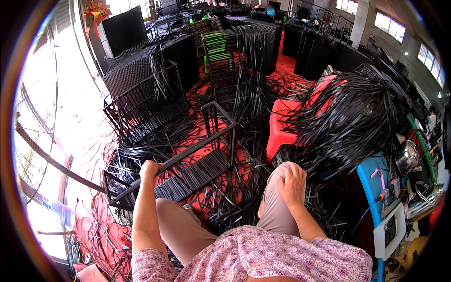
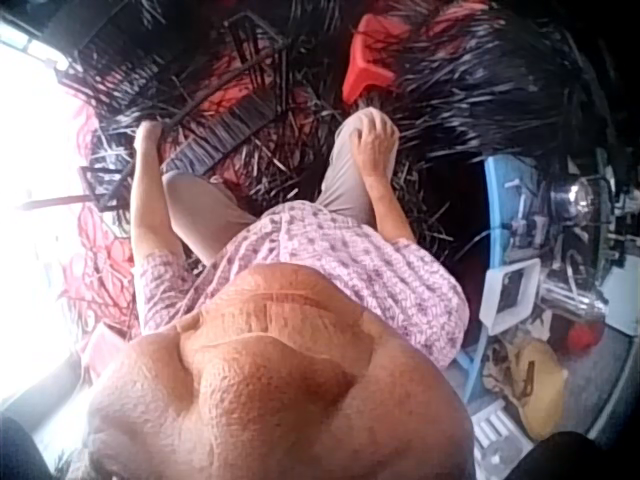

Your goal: The person weaves black plastic strips onto a metal furniture frame, using a pneumatic stapler to secure the ends and scissors to trim the excess material.

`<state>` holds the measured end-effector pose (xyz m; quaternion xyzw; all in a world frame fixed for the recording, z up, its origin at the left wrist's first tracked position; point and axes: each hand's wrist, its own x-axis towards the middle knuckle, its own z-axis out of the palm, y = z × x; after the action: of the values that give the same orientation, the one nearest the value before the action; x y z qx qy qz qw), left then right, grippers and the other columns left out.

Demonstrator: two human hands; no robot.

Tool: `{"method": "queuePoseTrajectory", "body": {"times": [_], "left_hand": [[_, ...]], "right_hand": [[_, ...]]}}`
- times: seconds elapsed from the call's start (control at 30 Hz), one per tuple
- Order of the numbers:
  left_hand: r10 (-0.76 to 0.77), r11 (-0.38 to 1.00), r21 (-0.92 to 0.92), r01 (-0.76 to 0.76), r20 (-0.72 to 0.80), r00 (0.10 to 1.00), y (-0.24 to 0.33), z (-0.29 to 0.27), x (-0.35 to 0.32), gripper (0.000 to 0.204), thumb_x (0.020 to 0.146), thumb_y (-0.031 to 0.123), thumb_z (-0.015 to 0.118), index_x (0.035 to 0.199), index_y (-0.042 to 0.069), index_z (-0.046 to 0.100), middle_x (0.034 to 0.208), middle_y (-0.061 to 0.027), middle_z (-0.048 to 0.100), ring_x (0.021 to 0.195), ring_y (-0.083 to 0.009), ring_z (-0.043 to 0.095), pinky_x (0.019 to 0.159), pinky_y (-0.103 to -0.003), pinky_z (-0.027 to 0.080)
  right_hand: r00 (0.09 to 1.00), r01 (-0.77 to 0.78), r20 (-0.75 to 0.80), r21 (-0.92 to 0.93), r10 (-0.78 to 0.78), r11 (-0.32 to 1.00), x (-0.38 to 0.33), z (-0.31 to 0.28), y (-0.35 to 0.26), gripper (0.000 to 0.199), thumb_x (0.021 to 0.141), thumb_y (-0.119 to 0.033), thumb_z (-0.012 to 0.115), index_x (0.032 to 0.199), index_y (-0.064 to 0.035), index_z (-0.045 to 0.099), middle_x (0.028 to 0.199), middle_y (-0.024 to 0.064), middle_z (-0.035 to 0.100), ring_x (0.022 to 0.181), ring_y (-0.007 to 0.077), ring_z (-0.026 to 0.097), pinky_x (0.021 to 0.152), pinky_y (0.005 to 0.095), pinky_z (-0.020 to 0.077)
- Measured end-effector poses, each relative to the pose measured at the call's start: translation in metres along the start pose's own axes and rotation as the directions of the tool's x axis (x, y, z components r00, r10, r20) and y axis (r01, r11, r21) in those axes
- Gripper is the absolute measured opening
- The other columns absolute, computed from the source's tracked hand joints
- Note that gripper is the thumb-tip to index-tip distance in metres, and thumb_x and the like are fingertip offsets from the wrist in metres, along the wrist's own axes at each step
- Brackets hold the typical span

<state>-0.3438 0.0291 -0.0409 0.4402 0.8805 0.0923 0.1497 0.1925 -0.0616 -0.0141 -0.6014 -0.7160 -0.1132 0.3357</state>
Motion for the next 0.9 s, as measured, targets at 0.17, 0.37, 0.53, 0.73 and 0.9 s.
{"method": "queuePoseTrajectory", "body": {"times": [0.17, 0.37, 0.53, 0.73, 0.9], "left_hand": [[-0.003, 1.0, -0.016, 0.003, 0.006, 1.0, 0.0, 0.003, -0.003, 0.042, 0.068, 0.043, 0.076, 0.082, 0.004, 0.074, 0.083, -0.0147, 0.072, 0.082, -0.0283, 0.07, 0.077, -0.038, 0.053], [-0.043, 0.998, -0.039, 0.045, 0.054, 0.998, -0.002, 0.006, -0.005, 0.042, 0.067, 0.043, 0.076, 0.082, 0.003, 0.074, 0.085, -0.015, 0.072, 0.083, -0.0279, 0.07, 0.078, -0.038, 0.053], [-0.039, 0.997, -0.056, 0.044, 0.082, 0.996, -0.013, 0.018, 0.003, 0.041, 0.067, 0.041, 0.076, 0.081, 0.003, 0.074, 0.085, -0.0155, 0.071, 0.083, -0.0285, 0.07, 0.077, -0.038, 0.053], [-0.008, 0.996, -0.082, 0.016, 0.104, 0.995, -0.016, 0.025, 0.002, 0.042, 0.067, 0.042, 0.076, 0.08, 0.002, 0.074, 0.081, -0.0168, 0.07, 0.08, -0.0293, 0.07, 0.073, -0.04, 0.053], [-0.015, 0.997, -0.079, 0.024, 0.109, 0.994, -0.021, 0.032, 0.005, 0.044, 0.069, 0.044, 0.076, 0.079, 0.001, 0.073, 0.078, -0.0171, 0.07, 0.077, -0.0301, 0.07, 0.072, -0.04, 0.053]], "right_hand": [[1.0, -0.001, 0.003, 0.009, 0.001, 1.0, 0.0, -0.003, -0.001, 0.038, 0.069, -0.011, 0.069, 0.105, -0.006, 0.06, 0.119, 0.0112, 0.056, 0.116, 0.0297, 0.05, 0.099, 0.0438, 0.0346], [1.0, -0.008, -0.005, 0.011, 0.008, 1.0, -0.004, 0.001, 0.006, 0.037, 0.069, -0.01, 0.068, 0.105, -0.0061, 0.06, 0.119, 0.0109, 0.056, 0.116, 0.0295, 0.05, 0.099, 0.0437, 0.0346], [1.0, 0.0, -0.019, 0.013, 0.0, 1.0, -0.004, -0.002, 0.006, 0.036, 0.07, -0.01, 0.067, 0.105, -0.0061, 0.06, 0.119, 0.011, 0.057, 0.116, 0.0295, 0.05, 0.099, 0.044, 0.0348], [1.0, -0.009, -0.018, 0.035, 0.01, 0.999, -0.006, -0.004, 0.008, 0.034, 0.072, -0.011, 0.066, 0.104, -0.0054, 0.06, 0.119, 0.0116, 0.056, 0.118, 0.0297, 0.049, 0.1, 0.0445, 0.0332], [1.0, -0.01, -0.018, 0.034, 0.01, 0.999, -0.007, -0.003, 0.011, 0.034, 0.071, -0.012, 0.066, 0.105, -0.0053, 0.06, 0.119, 0.0116, 0.056, 0.118, 0.0299, 0.049, 0.1, 0.0445, 0.0331]]}}
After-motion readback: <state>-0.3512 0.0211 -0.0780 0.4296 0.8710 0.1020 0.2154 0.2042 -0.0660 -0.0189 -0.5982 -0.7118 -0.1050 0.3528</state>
